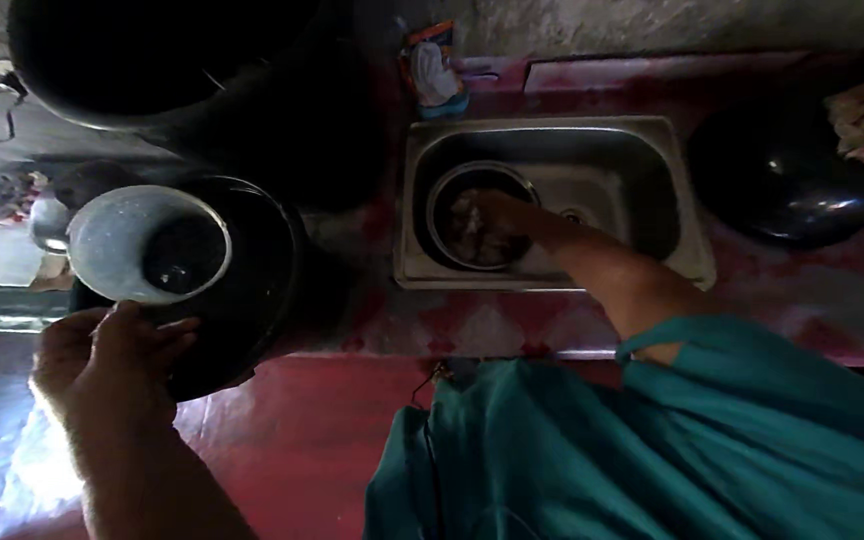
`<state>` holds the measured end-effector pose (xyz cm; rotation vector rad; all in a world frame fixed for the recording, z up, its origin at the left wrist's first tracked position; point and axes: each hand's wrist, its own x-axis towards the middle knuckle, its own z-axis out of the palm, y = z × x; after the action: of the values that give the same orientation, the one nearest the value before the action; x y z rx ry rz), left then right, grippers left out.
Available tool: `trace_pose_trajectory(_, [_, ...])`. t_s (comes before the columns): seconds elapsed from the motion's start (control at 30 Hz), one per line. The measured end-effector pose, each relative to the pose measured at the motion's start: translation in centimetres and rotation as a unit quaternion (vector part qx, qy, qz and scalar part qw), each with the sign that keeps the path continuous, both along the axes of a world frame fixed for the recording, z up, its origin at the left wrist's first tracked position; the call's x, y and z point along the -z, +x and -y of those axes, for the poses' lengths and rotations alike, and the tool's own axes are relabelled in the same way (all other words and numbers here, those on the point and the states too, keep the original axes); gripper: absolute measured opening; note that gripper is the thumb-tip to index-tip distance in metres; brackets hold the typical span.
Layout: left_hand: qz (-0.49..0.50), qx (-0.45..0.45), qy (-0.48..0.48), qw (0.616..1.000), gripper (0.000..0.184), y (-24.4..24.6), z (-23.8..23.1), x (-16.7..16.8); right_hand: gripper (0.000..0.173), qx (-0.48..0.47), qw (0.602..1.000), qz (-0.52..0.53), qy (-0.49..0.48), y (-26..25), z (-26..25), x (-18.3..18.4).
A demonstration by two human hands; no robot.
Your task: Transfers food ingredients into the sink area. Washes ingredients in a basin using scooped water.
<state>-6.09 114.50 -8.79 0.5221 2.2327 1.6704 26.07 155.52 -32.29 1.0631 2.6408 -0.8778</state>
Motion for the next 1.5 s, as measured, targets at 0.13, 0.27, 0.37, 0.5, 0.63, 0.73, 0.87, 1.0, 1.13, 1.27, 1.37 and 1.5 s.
trace_pose_trajectory(0.13, [-0.005,-0.002,0.033,0.999,0.021,-0.2,0.3,0.4,0.047,0.069,0.997,-0.001,-0.021,-0.6,0.2,-1.9])
trace_pose_trajectory(0.27, [0.004,0.004,0.055,0.998,0.019,-0.3,0.3,0.3,0.061,0.097,0.987,0.127,0.036,-1.5,0.4,-3.2])
trace_pose_trajectory(0.37, [0.008,0.008,0.063,0.998,0.017,-0.2,0.4,0.2,0.067,0.124,0.988,0.076,0.057,-2.8,-0.6,-0.2])
trace_pose_trajectory(0.5, [0.006,0.014,0.068,0.998,0.018,-0.9,0.7,0.6,0.051,0.102,0.990,0.044,0.083,-4.5,2.2,0.4])
trace_pose_trajectory(0.63, [0.015,0.007,0.053,0.998,0.015,-1.1,0.6,0.7,0.044,0.114,0.993,0.016,-0.008,-5.0,4.1,-0.3])
trace_pose_trajectory(0.73, [0.023,0.013,0.061,0.998,0.014,-1.2,0.8,0.7,0.045,0.076,0.996,0.035,0.033,-3.6,3.4,-1.4])
trace_pose_trajectory(0.87, [0.032,0.031,0.089,0.995,0.014,-2.0,1.3,1.4,0.040,0.067,0.997,0.007,0.032,-2.7,1.4,-1.4])
trace_pose_trajectory(1.0, [0.022,0.042,0.095,0.994,0.017,-2.2,1.4,1.7,0.053,0.115,0.992,0.040,-0.009,-2.9,1.4,-3.6])
trace_pose_trajectory(1.13, [0.022,0.074,0.126,0.989,0.017,-2.6,1.8,2.1,0.043,0.106,0.991,0.076,-0.004,-3.0,1.8,-4.2])
trace_pose_trajectory(1.27, [0.024,0.068,0.140,0.988,0.014,-2.1,1.6,1.8,0.057,0.117,0.991,0.055,0.029,-2.2,1.8,-2.4])
trace_pose_trajectory(1.37, [0.026,0.054,0.132,0.989,0.012,-1.8,1.5,1.6,0.088,0.173,0.982,0.070,0.029,-0.3,2.1,-0.1])
trace_pose_trajectory(1.5, [0.020,0.046,0.134,0.990,0.010,-1.5,1.2,1.2,0.078,0.160,0.982,0.099,0.018,-0.5,4.8,0.6])
